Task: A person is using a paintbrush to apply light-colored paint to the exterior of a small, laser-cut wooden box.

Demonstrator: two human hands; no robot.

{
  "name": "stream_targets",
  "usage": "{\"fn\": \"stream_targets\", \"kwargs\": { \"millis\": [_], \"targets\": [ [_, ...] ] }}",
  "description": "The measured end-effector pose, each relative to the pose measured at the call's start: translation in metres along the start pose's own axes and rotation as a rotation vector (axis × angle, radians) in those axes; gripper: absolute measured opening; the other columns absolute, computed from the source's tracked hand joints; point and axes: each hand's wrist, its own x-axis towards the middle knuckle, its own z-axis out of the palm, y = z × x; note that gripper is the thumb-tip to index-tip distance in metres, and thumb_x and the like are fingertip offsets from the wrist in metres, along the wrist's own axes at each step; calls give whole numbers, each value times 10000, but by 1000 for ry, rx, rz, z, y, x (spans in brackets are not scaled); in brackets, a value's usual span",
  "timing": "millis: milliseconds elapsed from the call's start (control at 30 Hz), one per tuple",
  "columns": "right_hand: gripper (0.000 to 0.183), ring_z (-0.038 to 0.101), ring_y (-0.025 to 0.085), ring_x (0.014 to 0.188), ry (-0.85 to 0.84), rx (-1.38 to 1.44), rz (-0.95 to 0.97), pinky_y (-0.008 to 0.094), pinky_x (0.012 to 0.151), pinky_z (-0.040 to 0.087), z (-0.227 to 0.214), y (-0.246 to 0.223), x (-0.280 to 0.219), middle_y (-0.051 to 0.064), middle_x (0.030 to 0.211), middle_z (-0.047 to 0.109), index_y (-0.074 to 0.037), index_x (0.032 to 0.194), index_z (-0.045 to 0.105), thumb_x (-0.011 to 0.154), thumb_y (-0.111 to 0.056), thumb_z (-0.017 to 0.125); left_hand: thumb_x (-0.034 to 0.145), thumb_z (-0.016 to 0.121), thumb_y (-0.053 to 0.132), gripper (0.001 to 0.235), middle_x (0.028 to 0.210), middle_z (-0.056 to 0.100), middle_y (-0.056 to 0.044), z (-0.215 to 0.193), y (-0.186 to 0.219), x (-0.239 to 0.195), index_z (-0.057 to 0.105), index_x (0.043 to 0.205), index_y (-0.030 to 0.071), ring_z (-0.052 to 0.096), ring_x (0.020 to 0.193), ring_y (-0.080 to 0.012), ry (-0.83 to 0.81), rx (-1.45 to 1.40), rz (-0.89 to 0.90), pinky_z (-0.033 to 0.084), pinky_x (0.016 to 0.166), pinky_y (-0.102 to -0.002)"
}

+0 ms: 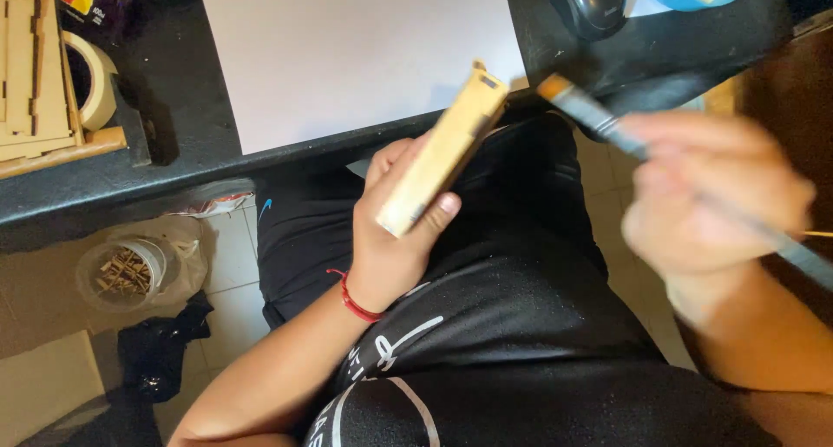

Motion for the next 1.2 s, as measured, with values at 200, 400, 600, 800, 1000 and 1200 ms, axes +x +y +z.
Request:
{"fn": "stream_targets", "kwargs": {
  "millis": [200,400,600,800,1000,1200],
  "targets": [
    [488,570,412,796,315,-52,151,485,825,452,-30,57,-46,311,860,548,113,982,452,1172,-335,415,849,784,333,773,1409,558,-147,-2,-7,5,429,1471,42,586,1234,-316,-62,-1073,-520,543,957,-487],
    [287,677,402,721,167,-16,-71,452,676,540,-23,32,-32,324,829,634,60,908,479,996,-202,555,898,735,255,714,1425,541,-154,-5,-9,4,398,1500,69,585,1228,-359,-201,-1218,-555,572,919,-520],
    [318,454,366,548,481,79,-175,482,511,471,-21,60,-78,268,700,423,24,1063,415,1109,-290,409,921,801,136,724,1467,535,-105,-9,-14,-2,395,1516,58,491,1384,-269,-413,-1184,-358,382,1217,-487],
    [382,642,340,1118,286,489,231,383,921,646,5,-7,-40,239,1179,576,-54,1245,458,954,-267,580,899,820,144,591,1375,617,-135,-15,-28,-12,537,1396,-5,580,1294,-275,-555,-1089,-350,430,1171,-443],
    [514,685,305,1127,-99,483,452,368,1012,577,24,-41,3,204,1176,643,-3,1155,556,768,-269,763,886,821,249,656,1280,589,-187,-8,17,14,493,1409,25,615,1181,-285,-657,-684,-223,547,1052,-399],
    [343,687,259,1057,-277,277,77,473,1099,460,5,-6,12,120,1100,686,-39,1086,602,795,-70,782,905,761,326,846,1543,389,-104,-17,0,8,278,1565,110,446,1420,-256,-395,-251,99,413,1232,-427]
  ]
}}
